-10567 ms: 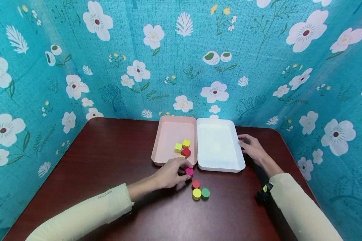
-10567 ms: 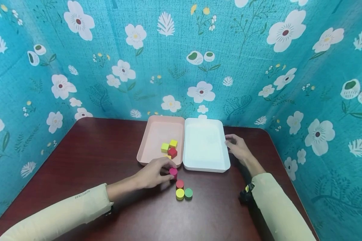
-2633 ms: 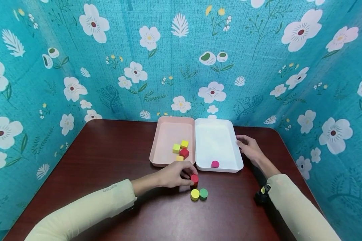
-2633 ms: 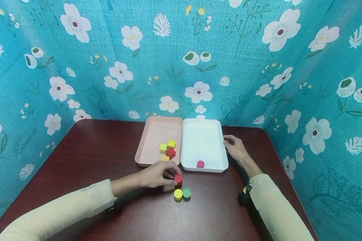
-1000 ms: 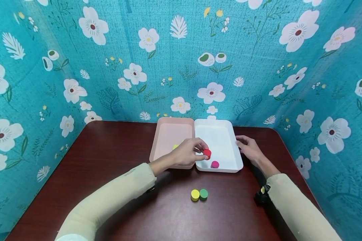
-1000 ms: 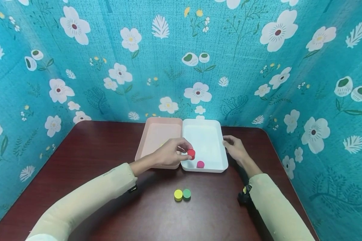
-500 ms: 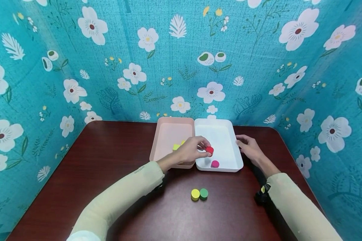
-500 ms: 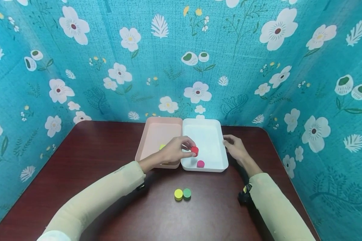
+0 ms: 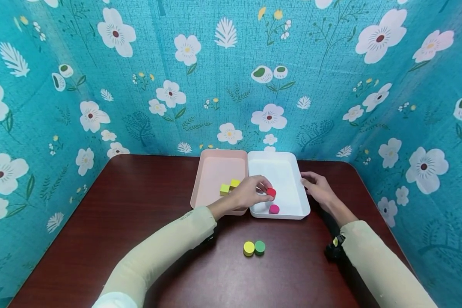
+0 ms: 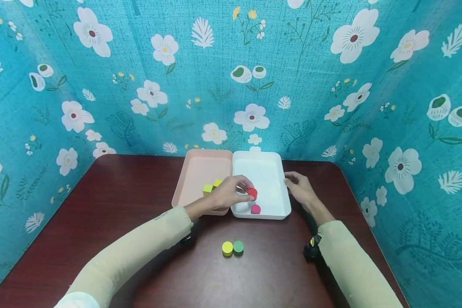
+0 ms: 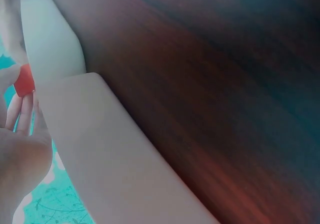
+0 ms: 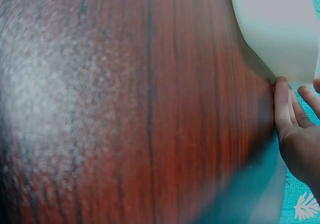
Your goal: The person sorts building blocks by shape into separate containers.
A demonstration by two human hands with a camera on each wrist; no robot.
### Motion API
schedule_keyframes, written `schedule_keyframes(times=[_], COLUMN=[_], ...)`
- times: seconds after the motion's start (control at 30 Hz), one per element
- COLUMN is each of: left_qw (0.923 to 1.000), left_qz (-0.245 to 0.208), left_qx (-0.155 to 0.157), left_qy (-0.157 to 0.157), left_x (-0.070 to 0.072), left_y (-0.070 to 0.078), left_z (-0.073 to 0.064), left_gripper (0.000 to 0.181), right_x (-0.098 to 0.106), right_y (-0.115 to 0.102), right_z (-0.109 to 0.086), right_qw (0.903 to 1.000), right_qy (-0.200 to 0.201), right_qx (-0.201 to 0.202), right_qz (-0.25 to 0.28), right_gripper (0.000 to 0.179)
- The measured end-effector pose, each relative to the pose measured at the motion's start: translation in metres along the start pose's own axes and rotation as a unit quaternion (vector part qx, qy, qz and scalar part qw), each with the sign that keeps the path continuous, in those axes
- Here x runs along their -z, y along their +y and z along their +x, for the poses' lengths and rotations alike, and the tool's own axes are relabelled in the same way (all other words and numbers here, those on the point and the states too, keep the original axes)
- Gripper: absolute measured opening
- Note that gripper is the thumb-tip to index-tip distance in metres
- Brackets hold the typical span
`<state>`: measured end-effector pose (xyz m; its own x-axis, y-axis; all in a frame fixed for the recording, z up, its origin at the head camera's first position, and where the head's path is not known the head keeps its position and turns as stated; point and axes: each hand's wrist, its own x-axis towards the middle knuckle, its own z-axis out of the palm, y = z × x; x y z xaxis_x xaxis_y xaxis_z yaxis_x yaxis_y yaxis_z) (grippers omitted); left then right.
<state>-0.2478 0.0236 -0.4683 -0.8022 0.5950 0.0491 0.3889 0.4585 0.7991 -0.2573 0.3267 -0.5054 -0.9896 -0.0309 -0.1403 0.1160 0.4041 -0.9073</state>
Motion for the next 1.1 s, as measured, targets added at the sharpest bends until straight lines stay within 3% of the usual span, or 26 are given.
schedule_keyframes(times=[0.87,1.1], left_qw=[0.9996,0.9996], left_qz=[0.028,0.022], left_qx=[-0.005,0.014], left_qy=[-0.008,-0.01], left_x=[-0.008,-0.011], left_y=[-0.006,-0.006], left_z=[0.003,0.003], left_gripper=[0.028,0.032], right_x=[0.0,0.0], right_y=[0.002,0.002], right_z=[0.0,0.001], right_qw=[1.0,1.0], right_qy=[0.004,0.004], right_qx=[0.0,-0.001], right_qz=[-0.006,-0.008], right_gripper=[0.047,0.047])
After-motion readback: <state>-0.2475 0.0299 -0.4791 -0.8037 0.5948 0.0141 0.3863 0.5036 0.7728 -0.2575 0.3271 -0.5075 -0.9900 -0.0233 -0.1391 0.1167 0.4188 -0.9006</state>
